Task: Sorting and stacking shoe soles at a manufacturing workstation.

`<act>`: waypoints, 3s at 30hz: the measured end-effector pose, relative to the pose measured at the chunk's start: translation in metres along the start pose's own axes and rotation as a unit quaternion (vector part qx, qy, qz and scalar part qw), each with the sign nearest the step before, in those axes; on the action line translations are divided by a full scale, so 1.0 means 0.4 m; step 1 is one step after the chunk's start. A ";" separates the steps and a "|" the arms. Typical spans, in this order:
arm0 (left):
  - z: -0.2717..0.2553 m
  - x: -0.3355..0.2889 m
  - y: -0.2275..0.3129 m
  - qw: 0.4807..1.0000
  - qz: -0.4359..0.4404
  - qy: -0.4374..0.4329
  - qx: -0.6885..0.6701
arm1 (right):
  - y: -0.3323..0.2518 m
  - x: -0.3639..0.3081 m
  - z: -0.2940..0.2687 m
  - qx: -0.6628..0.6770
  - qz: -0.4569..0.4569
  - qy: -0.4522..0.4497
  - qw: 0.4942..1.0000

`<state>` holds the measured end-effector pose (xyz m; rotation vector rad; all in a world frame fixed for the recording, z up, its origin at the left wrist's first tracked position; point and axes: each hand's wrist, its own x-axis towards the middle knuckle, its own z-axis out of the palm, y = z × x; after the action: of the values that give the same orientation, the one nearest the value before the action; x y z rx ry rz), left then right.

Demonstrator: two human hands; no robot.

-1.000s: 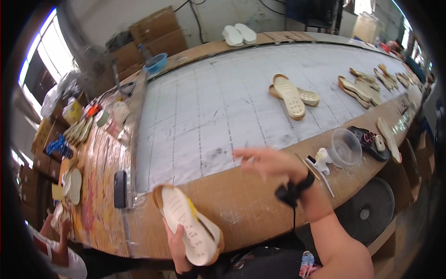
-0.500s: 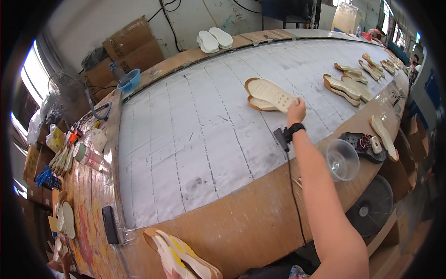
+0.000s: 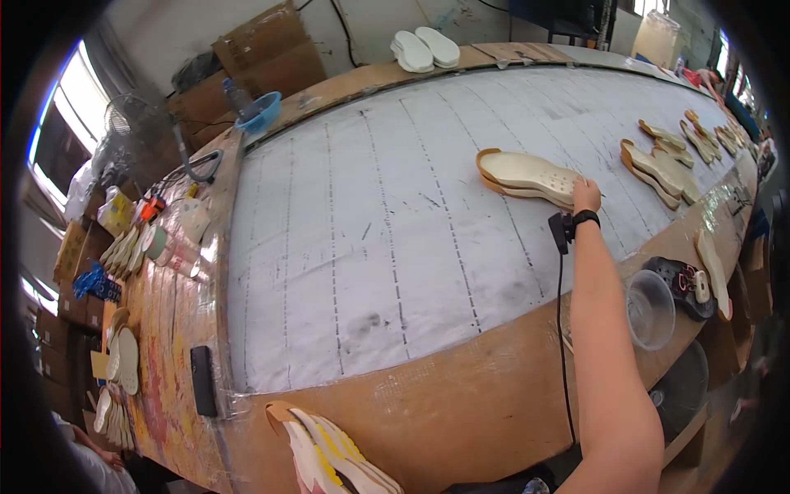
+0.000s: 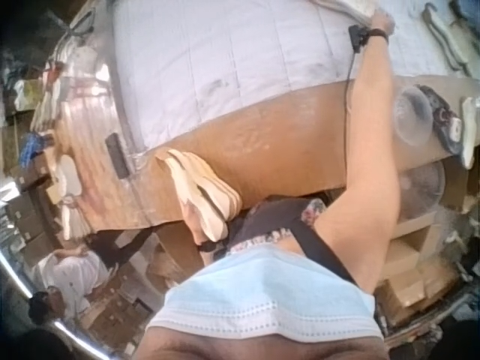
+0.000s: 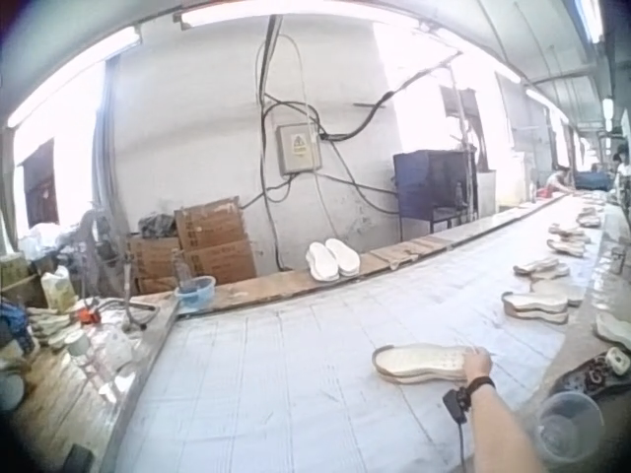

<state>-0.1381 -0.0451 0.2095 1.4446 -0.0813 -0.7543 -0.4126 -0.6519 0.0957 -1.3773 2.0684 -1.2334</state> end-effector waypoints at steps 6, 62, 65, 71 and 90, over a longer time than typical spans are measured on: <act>-0.047 -0.143 0.048 0.998 0.027 0.055 -0.016 | -0.034 -0.030 -0.003 0.065 -0.023 0.003 0.998; -0.002 -0.220 0.153 0.915 0.116 -0.160 -0.352 | -0.439 -1.211 -0.666 0.375 -0.442 -0.553 0.599; 0.023 -0.245 0.158 0.924 0.232 -0.194 -0.234 | -0.440 -1.246 -0.693 0.391 -0.443 -0.525 0.613; 0.005 -0.238 0.131 0.900 0.368 -0.216 -0.094 | -0.423 -1.265 -0.690 0.382 -0.402 -0.562 0.613; -0.055 -0.285 0.105 0.953 0.195 -0.106 -0.208 | -0.325 -1.194 -0.674 0.436 -0.397 -0.680 0.435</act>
<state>-0.1978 0.0290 0.2880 0.9036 -0.3436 -0.5539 -0.3093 -0.1276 0.2748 -1.6610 -0.4359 -0.5756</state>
